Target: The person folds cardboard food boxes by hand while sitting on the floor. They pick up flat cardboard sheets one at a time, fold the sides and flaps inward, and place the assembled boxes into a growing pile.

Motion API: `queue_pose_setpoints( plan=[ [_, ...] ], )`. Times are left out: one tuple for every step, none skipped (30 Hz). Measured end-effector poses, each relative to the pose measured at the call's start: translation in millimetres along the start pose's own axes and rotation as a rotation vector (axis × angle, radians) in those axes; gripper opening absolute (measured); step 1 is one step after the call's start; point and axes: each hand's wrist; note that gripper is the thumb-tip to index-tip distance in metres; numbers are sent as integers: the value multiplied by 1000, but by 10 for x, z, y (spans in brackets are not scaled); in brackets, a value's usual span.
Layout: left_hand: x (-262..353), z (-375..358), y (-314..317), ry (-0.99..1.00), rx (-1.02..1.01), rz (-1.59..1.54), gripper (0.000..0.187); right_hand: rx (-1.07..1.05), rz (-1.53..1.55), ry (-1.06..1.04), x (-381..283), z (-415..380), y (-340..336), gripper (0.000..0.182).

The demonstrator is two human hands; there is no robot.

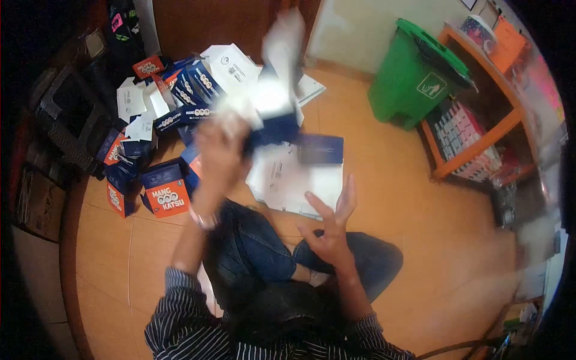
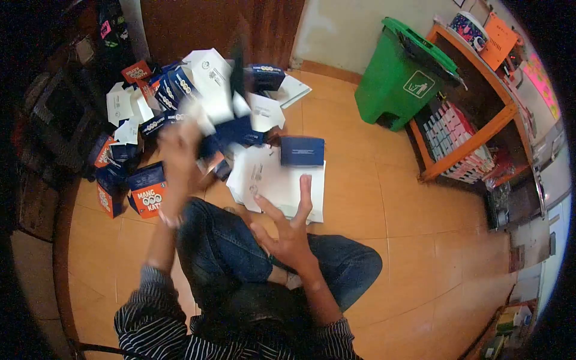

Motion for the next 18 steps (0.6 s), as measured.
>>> queue_pose_setpoints(
  plan=[
    [-214,205,135,-54,76,184,85,18,39,83,39,6,-16,50],
    [-266,493,144,-97,249,252,85,38,78,170,91,-15,-42,50],
    [-300,548,296,-149,276,252,85,46,-23,193,164,-63,-111,53],
    [-212,444,524,-175,165,209,83,46,-23,206,250,-146,-137,53],
    [-43,291,700,-108,76,-10,69,158,20,314,347,-246,-155,53],
    [166,91,854,38,-238,5,78,270,59,423,390,-330,-186,53],
    [355,-352,1126,121,-669,-47,80,271,52,434,387,-385,-228,53],
    [627,-880,1362,165,-859,-229,85,300,76,547,380,-440,-284,53],
    [877,-1203,1407,201,-893,-393,89,333,99,655,389,-488,-349,53],
    [1066,-1514,1562,235,-1111,-503,91,338,87,661,410,-547,-418,53],
    [1266,-1764,1589,214,-1093,-513,84,345,86,684,437,-616,-483,50],
    [1421,-1956,1630,192,-1073,-521,78,351,87,704,468,-680,-538,48],
    [1518,-2101,1775,198,-1077,-529,78,356,79,710,511,-734,-592,48],
    [1605,-2197,1892,196,-1218,-549,64,368,75,760,549,-789,-647,47],
    [1671,-2301,1992,196,-1359,-567,51,381,69,810,569,-856,-688,46],
    [1675,-2266,2002,201,-1366,-576,51,384,61,819,598,-939,-718,46],
    [1613,-2213,2024,296,-1310,-611,38,405,81,854,643,-1012,-736,45],
    [1547,-2189,2070,387,-1249,-643,27,424,103,887,693,-1058,-747,44]
  ],
)
Point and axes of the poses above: each hand's wrist, its own z-axis towards the middle knuckle, its own y-axis out of the palm, x = y × z, and after that the axes turned 14 degrees about x, right-handed
